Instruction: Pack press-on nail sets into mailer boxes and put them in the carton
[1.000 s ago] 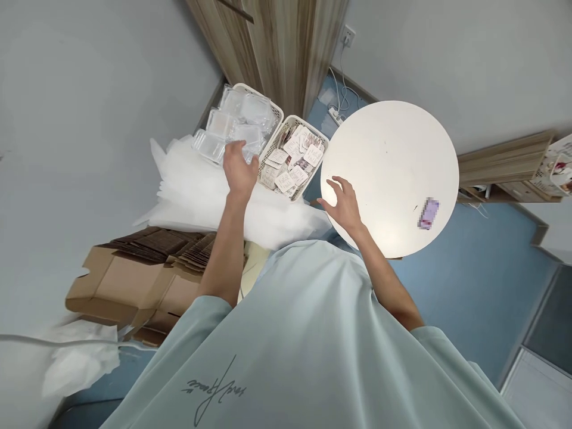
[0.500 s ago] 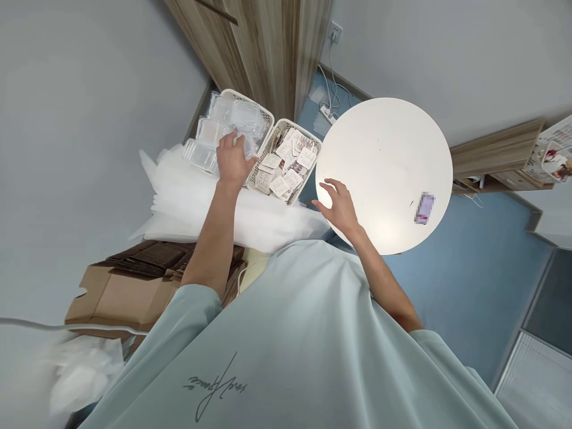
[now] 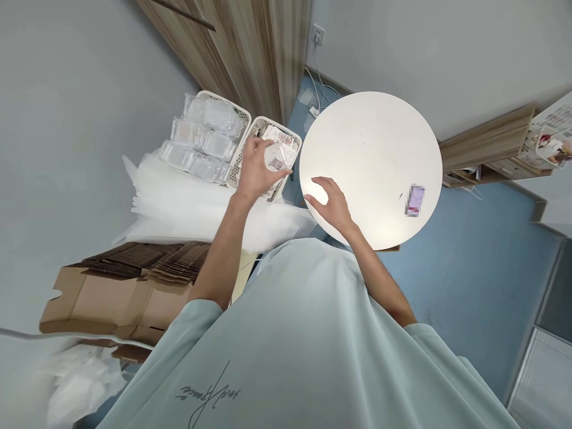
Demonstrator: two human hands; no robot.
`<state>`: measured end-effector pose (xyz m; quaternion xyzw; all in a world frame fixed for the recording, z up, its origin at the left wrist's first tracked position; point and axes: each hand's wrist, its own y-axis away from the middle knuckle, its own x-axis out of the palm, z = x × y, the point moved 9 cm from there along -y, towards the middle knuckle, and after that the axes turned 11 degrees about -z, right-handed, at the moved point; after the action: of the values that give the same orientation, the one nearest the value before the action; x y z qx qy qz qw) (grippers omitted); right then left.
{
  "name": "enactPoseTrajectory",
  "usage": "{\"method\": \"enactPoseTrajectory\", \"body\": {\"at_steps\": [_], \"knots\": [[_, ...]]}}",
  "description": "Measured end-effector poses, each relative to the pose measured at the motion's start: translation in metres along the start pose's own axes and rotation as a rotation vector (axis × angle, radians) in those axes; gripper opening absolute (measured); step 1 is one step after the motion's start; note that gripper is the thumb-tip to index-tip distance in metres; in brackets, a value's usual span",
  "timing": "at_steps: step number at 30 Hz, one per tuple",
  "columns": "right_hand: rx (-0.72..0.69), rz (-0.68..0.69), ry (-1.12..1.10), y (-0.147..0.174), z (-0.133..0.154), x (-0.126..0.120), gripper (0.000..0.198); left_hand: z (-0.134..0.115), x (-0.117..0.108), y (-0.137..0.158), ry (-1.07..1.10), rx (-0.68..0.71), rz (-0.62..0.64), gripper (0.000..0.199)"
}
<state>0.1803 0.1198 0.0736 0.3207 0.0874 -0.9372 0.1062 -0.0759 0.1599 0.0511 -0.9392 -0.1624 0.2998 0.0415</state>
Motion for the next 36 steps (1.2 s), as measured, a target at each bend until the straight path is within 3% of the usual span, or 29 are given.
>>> {"method": "enactPoseTrajectory", "body": {"at_steps": [6, 10, 13, 18, 23, 27, 32, 36], "knots": [[0.274, -0.077, -0.293, 0.018, -0.039, -0.046, 0.073, -0.103, 0.068, 0.061, 0.092, 0.071, 0.145, 0.081], [0.401, -0.158, -0.377, 0.045, -0.072, -0.071, 0.062, -0.141, 0.113, 0.095, 0.107, 0.093, 0.199, 0.074], [0.457, -0.2, -0.42, 0.066, -0.094, -0.09, 0.056, -0.158, 0.139, 0.115, 0.14, 0.091, 0.237, 0.082], [0.555, -0.218, -0.549, 0.093, -0.128, -0.118, 0.061, -0.169, 0.155, 0.133, 0.21, 0.013, 0.257, 0.122], [0.614, -0.187, -0.63, 0.11, -0.148, -0.136, 0.064, -0.165, 0.169, 0.145, 0.292, -0.12, 0.325, 0.133], [0.599, -0.211, -0.648, 0.117, -0.154, -0.146, 0.063, -0.161, 0.182, 0.152, 0.358, -0.228, 0.329, 0.127], [0.565, -0.207, -0.645, 0.12, -0.158, -0.149, 0.063, -0.16, 0.19, 0.16, 0.45, -0.36, 0.318, 0.103], [0.532, -0.132, -0.704, 0.119, -0.154, -0.148, 0.067, -0.162, 0.19, 0.16, 0.557, -0.522, 0.323, 0.087]]}}
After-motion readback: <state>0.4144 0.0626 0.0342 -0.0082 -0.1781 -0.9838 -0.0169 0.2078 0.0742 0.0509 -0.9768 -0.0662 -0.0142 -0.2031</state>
